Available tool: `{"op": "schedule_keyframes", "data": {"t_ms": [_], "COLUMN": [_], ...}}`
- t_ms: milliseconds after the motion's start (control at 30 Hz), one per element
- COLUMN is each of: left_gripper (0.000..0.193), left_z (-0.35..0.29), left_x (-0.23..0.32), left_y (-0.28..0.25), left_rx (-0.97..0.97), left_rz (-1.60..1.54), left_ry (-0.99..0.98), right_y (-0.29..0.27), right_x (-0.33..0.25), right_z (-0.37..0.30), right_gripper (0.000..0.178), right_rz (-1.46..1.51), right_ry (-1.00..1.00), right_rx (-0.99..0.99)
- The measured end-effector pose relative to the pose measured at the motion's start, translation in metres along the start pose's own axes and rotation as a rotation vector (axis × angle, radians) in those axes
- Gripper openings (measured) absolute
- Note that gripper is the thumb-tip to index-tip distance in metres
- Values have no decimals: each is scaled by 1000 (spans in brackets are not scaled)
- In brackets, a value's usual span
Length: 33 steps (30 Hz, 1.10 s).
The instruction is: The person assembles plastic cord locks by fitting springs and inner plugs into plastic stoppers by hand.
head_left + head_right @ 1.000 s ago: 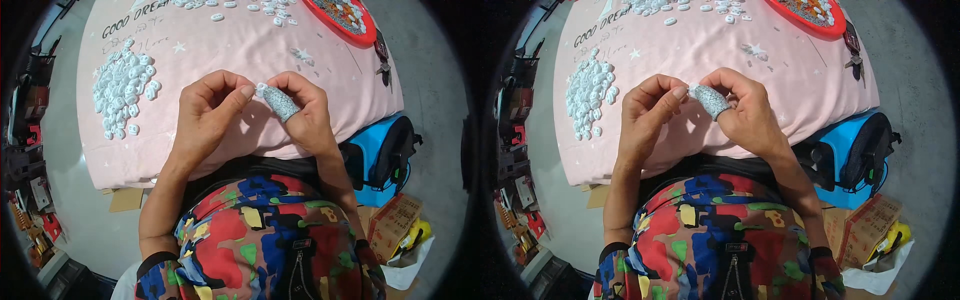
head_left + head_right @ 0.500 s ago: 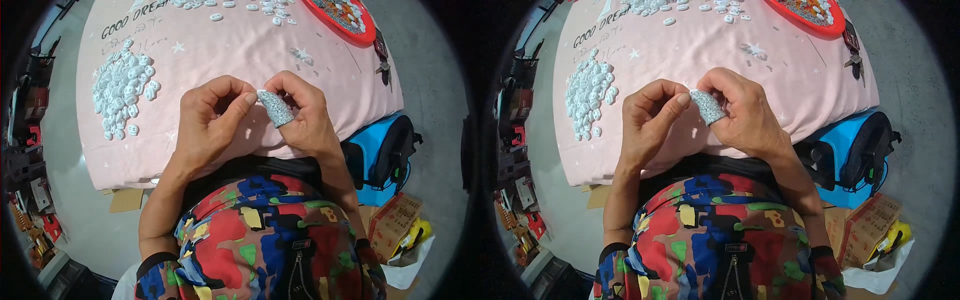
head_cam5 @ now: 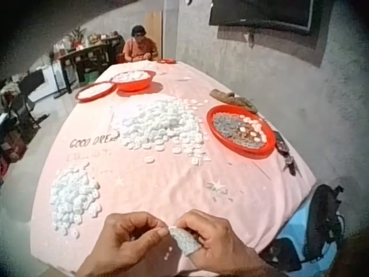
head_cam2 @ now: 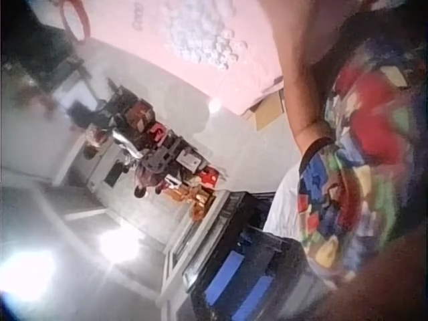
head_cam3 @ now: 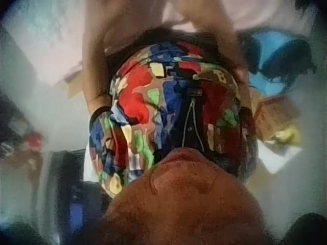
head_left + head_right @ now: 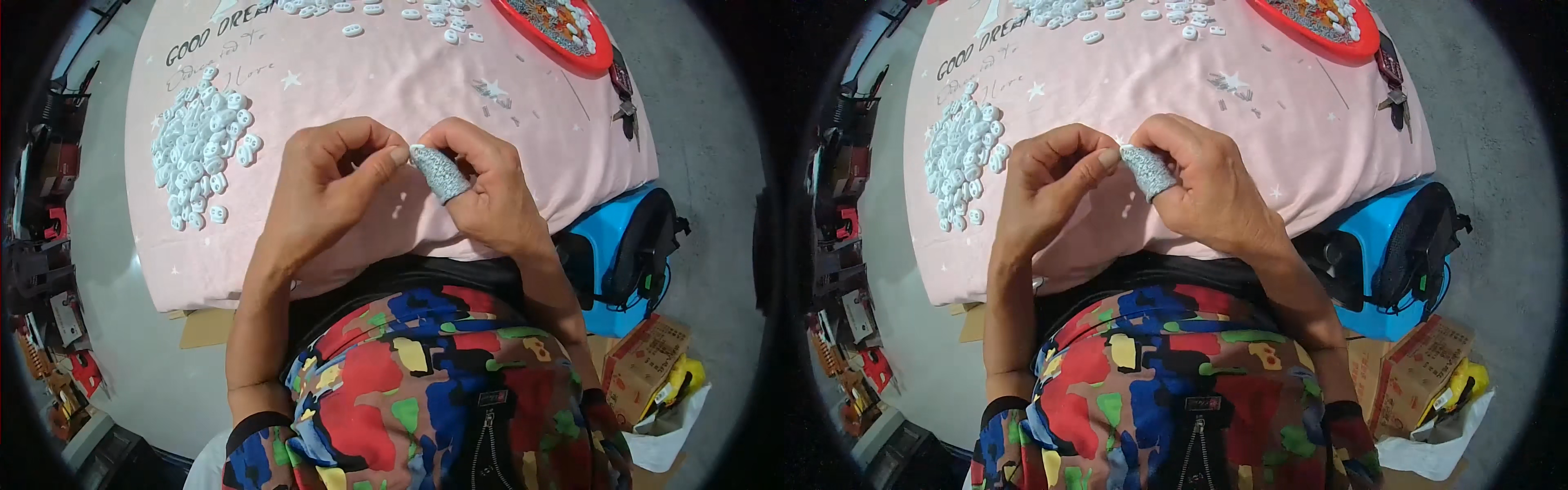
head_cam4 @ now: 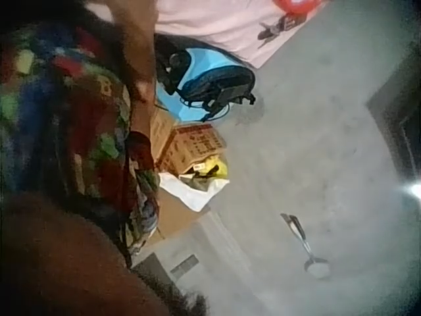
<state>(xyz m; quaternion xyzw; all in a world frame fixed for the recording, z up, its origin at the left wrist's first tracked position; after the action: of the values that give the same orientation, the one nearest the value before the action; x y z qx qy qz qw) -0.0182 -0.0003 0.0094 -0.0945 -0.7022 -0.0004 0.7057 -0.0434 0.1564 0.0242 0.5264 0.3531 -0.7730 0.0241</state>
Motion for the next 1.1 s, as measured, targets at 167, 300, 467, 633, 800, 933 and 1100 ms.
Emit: {"op": "schedule_keyframes", "data": {"t_ms": [167, 300, 467, 633, 800, 933, 1100], "left_gripper": [17, 15, 14, 17, 22, 25, 27], "left_z": [9, 2, 1, -2, -4, -5, -6], "left_x": [11, -1, 3, -7, -15, -19, -21], "left_y": [-28, -30, -19, -20, -3, 5, 10], "left_rx": [182, 333, 193, 178, 88, 55, 11], "left_rz": [9, 254, 646, 251, -574, -811, -885], "left_ry": [63, 66, 61, -48, -268, -369, -421], "right_y": [-7, -7, -4, -1, -3, -2, -2], "right_x": [15, 21, 19, 19, 4, 4, 6], "right_z": [-3, -5, -7, -11, -13, -15, -17], "right_gripper": [5, 6, 5, 8, 9, 11, 15], "right_rz": [256, 221, 229, 287, 416, 434, 384], "right_ry": [122, 160, 156, 173, 164, 168, 170], "right_rx": [142, 132, 105, 94, 145, 182, 183]}}
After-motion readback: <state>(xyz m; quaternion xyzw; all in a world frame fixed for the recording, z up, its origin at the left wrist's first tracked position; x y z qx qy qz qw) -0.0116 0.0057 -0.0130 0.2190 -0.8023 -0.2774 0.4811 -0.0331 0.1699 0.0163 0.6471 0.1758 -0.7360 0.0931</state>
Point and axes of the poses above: each hand's wrist, its own z-axis towards the middle knuckle, its own y-axis out of the palm, x = y × z, the point moved 6 cm from there along z, towards the middle knuckle, and after that the axes turned 2 degrees about -x, right-handed, at the moved point
